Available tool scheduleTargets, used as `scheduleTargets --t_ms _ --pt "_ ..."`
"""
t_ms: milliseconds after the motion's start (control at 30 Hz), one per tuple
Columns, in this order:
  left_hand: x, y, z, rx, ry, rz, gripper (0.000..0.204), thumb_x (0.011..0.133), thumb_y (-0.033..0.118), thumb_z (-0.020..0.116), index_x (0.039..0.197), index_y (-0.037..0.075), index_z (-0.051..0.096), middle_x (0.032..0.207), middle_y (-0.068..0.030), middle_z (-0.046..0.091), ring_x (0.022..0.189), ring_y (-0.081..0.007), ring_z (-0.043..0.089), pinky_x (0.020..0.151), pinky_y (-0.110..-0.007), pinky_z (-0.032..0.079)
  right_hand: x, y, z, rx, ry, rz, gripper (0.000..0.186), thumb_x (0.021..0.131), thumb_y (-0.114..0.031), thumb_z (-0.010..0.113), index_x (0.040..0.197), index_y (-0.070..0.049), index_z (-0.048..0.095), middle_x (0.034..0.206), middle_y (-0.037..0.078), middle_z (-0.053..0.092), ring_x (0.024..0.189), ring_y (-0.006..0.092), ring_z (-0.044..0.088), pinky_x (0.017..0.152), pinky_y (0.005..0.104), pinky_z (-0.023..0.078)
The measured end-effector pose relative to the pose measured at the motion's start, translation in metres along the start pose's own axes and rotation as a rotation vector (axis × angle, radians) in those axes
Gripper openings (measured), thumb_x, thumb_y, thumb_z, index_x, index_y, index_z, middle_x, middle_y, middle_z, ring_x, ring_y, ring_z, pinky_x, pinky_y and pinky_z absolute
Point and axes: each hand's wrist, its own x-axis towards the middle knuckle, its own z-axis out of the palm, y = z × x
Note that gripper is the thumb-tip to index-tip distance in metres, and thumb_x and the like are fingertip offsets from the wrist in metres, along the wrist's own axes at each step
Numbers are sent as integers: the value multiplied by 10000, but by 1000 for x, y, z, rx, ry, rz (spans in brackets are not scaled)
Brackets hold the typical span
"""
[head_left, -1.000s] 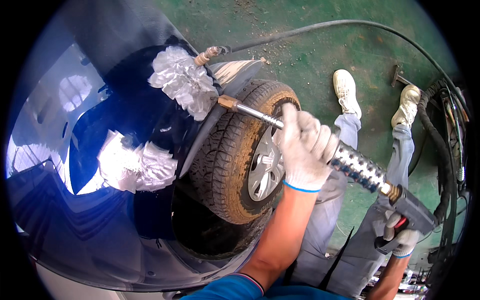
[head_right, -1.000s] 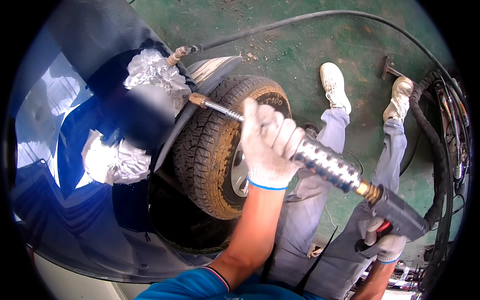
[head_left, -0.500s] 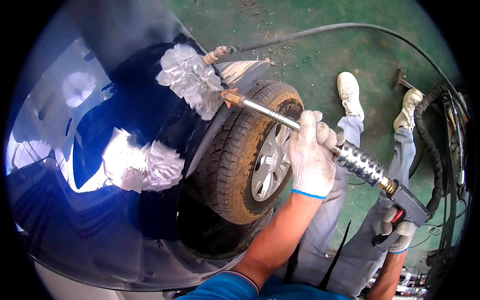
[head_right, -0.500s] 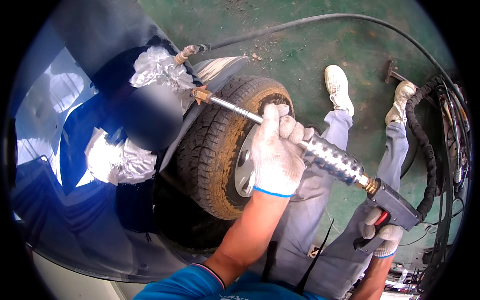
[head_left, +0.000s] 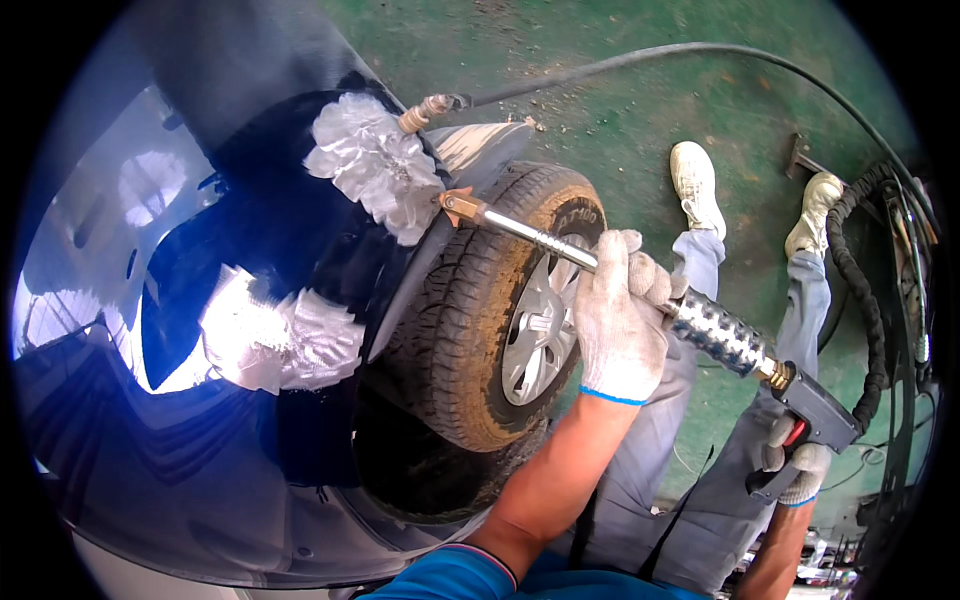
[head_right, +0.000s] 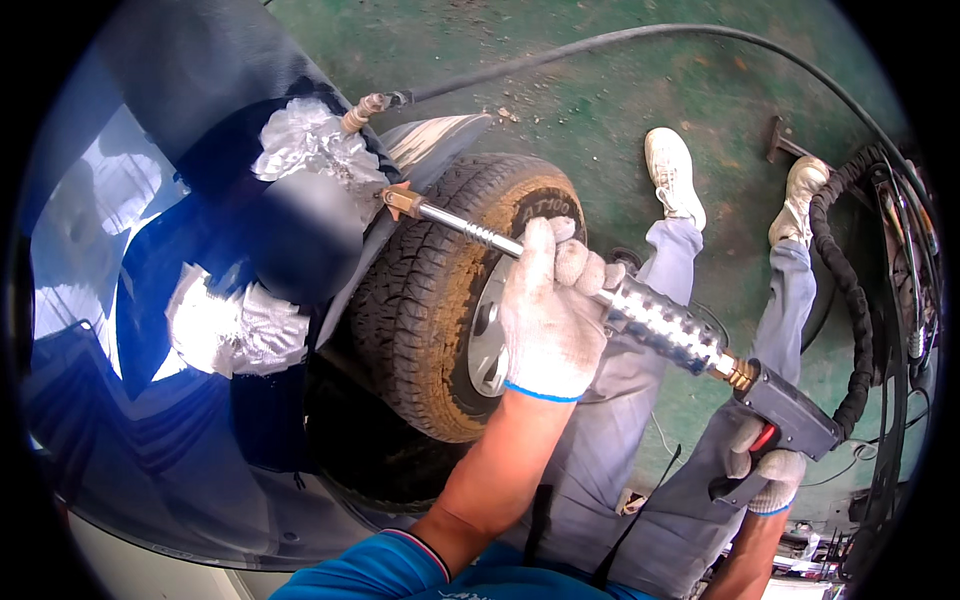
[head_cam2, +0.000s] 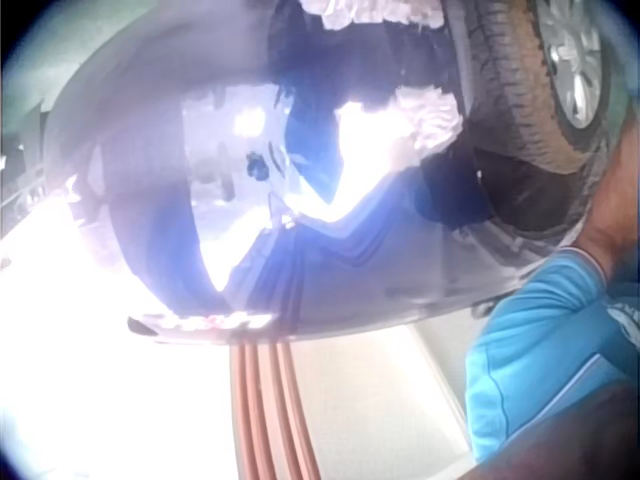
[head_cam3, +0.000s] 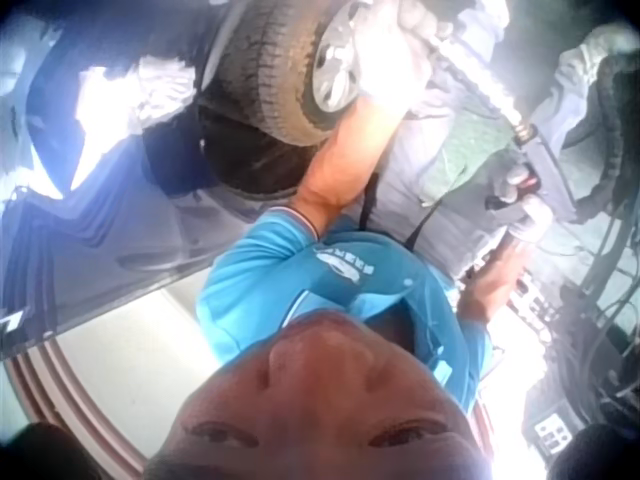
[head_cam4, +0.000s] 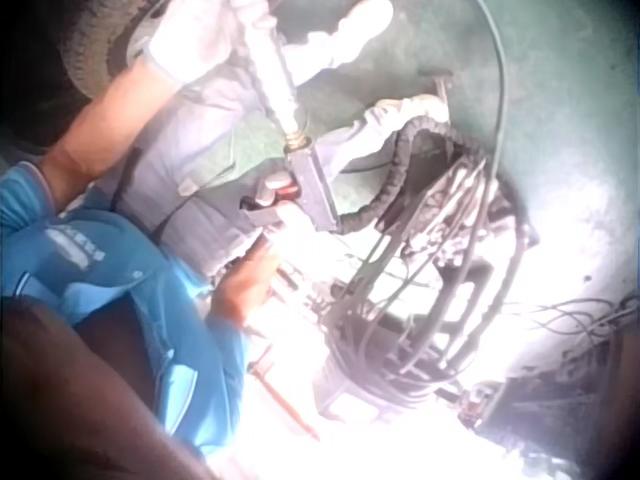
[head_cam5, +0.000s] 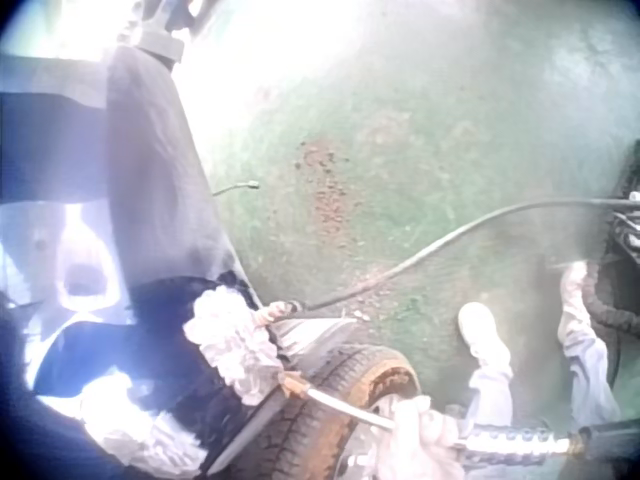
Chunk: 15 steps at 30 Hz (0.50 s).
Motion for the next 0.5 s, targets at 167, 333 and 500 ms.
scheduleTargets --t_ms 167,333,500 --pt "3 -1 -2 -2 -20 2 275 1031 356 555 1037 81 549 698 35 336 644 -129 387 767 -377 465 6 1 7 2 -16 -26 449 660 -233 769 875 139 637 584 169 609 453 243 573 419 313 478" --pt "2 -1 -4 -14 -46 11 268 1038 347 544 1044 79 552 696 33 345 645 -129 392 767 -383 463 4 3 0 26 -26 -2 445 659 -226 766 885 136 638 586 171 609 448 244 566 413 323 470" --pt "2 -1 -2 -3 -48 12 266 1038 349 545 1045 82 553 698 34 345 646 -126 388 767 -384 462 4 1 7 53 -28 -4 435 654 -214 774 874 133 632 587 177 603 449 250 566 416 336 468"
